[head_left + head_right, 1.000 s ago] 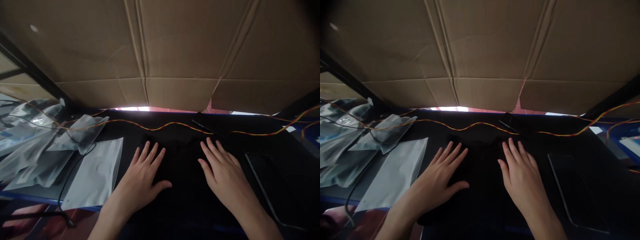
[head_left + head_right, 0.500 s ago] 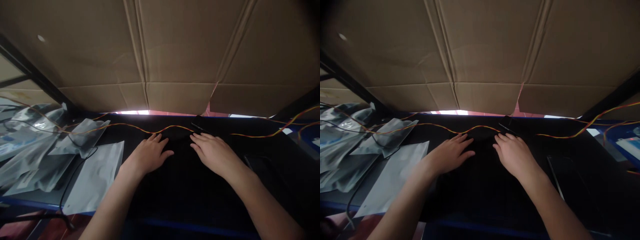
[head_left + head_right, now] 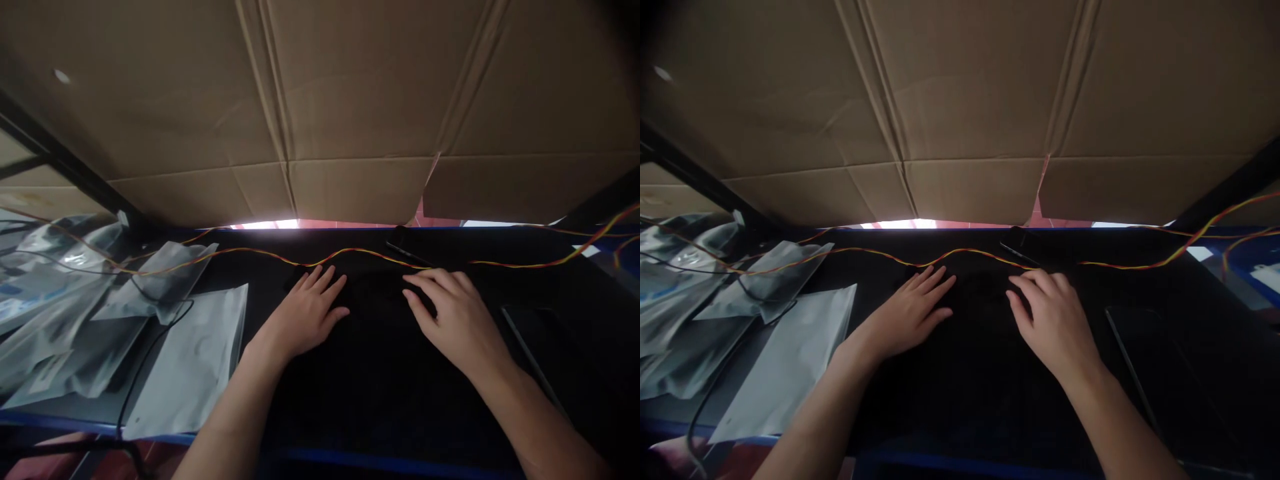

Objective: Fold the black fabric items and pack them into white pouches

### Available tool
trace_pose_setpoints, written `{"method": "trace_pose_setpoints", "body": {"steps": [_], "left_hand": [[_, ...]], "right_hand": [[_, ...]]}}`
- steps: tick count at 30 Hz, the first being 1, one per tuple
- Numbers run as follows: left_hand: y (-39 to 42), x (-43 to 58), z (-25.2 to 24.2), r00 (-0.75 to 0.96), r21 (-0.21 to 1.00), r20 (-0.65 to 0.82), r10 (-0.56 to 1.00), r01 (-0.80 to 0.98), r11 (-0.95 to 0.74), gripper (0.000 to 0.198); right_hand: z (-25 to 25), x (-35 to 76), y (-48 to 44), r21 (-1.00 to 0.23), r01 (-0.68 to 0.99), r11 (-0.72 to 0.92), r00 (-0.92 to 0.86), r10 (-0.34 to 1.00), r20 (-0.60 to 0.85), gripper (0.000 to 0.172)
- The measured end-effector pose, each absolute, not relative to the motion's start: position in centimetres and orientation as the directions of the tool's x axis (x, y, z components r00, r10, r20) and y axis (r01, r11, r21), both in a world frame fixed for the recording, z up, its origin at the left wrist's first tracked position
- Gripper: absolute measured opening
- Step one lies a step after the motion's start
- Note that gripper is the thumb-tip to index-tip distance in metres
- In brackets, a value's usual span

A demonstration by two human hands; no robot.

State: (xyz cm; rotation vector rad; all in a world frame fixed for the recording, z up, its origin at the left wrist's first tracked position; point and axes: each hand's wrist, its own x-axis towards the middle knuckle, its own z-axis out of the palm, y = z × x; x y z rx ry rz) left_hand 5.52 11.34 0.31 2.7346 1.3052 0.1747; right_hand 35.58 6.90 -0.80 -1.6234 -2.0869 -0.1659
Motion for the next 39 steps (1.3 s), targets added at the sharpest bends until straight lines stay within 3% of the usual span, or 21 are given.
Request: {"method": "trace_pose_setpoints", "body": {"steps": [2,8,12,15,19,24,27,31,33,36,39], "left_hand": [[11.5,5.5,1.1,0.604,0.131,0.092,0.792,0.781,-0.611,0.048],[11.9,4.8,2.2,0.456,0.106,0.214,0.864,0.868,-0.484,0.051],[11.9,4.9,3.2,0.449,0.089,0.258,0.855,0.870,-0.484,0.031],[11.2,4.6,4.5,0.486,0.075,0.284,0.827,0.848,-0.524,0.031],[8.8,3.2,5.4,0.564,0.075,0.260,0.784,0.798,-0.598,0.032],[4.8,1.1,3.9,0.636,0.118,0.192,0.747,0.741,-0.661,0.026],[2.2,0.1,3.2,0.639,0.172,0.209,0.740,0.721,-0.672,0.036],[-1.0,-1.0,2.2,0.697,0.211,0.188,0.692,0.659,-0.722,0.071],[-1.9,-1.4,1.4,0.715,0.183,0.203,0.669,0.644,-0.743,0.062],[-2.5,-1.6,0.4,0.681,0.182,0.290,0.673,0.651,-0.737,0.054],[-2.8,-1.8,-0.3,0.631,0.242,0.345,0.694,0.655,-0.716,0.041]], "right_hand": [[-1.5,36.3,7.4,-0.171,0.948,0.269,-0.162,0.869,0.468,0.040],[-2.9,37.8,8.2,-0.191,0.956,0.221,-0.118,0.890,0.440,0.050],[-1.7,38.1,8.2,-0.161,0.965,0.207,-0.110,0.876,0.469,0.022],[-0.1,38.3,7.5,-0.127,0.963,0.236,-0.142,0.851,0.505,0.005],[1.3,38.9,5.4,-0.089,0.936,0.341,-0.255,0.829,0.497,0.014],[0.4,40.1,1.5,-0.083,0.895,0.438,-0.378,0.845,0.377,0.015],[-0.7,41.2,-0.4,-0.123,0.903,0.411,-0.337,0.857,0.391,0.030],[-1.7,42.4,-2.0,-0.091,0.944,0.317,-0.235,0.842,0.486,0.053],[-1.8,42.1,-2.7,-0.079,0.958,0.276,-0.196,0.830,0.522,0.061],[-1.4,39.6,-4.3,-0.078,0.944,0.322,-0.229,0.803,0.550,0.053],[-1.0,36.1,-5.8,-0.013,0.846,0.533,-0.449,0.726,0.521,0.034]]}}
